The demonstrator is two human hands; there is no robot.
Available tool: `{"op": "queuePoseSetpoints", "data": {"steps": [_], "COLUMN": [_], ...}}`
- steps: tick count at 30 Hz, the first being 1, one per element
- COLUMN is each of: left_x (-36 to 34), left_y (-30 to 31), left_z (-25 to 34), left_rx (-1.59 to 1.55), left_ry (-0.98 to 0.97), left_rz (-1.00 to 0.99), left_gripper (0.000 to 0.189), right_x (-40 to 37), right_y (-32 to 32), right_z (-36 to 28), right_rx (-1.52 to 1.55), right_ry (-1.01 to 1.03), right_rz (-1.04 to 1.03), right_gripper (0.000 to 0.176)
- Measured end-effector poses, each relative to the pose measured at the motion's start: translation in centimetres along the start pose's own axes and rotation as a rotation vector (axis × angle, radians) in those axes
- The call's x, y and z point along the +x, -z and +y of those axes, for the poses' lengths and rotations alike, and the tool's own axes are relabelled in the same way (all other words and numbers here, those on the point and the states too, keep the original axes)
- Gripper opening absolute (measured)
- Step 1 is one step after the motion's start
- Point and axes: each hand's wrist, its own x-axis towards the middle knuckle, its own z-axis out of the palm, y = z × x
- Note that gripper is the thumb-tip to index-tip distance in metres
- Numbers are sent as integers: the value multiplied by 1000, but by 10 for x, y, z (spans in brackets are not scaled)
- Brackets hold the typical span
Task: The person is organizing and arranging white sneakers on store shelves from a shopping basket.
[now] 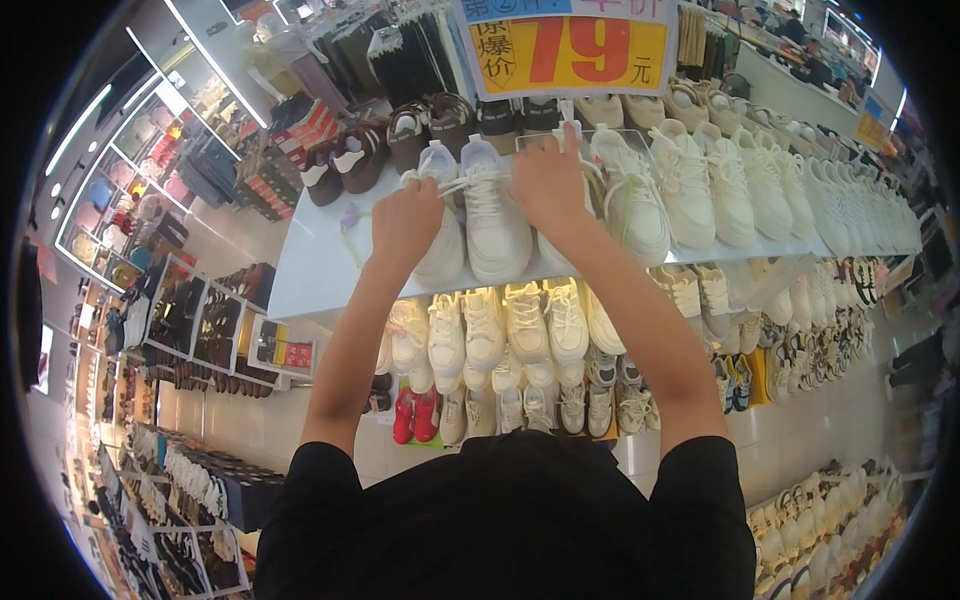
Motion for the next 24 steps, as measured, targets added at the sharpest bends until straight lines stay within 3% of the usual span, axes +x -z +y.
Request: {"op": "queuePoseSetpoints", "data": {"steps": [4,7,10,13,16,20,24], "left_x": [-14,-32,-52,-74,-94,-121,-141], "left_y": [7,23,35,18,-6,-26,-40], "left_z": [8,13,11,-18,-53,-79,-88], "left_rx": [-65,-299,-500,-509,-282,-185,-312], "left_ry": [28,-11,152,434,468,358,366], "left_rz": [5,176,267,282,315,261,163], "left_gripper": [17,15,20,22,21,24,20], "right_x": [-8,-23,-40,-66,-115,-203,-267], "right_y": [1,7,20,32,34,34,27], "right_z": [-7,-12,-23,-41,-70,-131,-164], "right_rx": [65,163,260,360,486,740,902], "right_ry": [-28,-47,-75,-121,-162,-215,29], "right_rz": [7,61,131,230,275,103,-197], "right_gripper": [18,16,18,23,27,26,29]}}
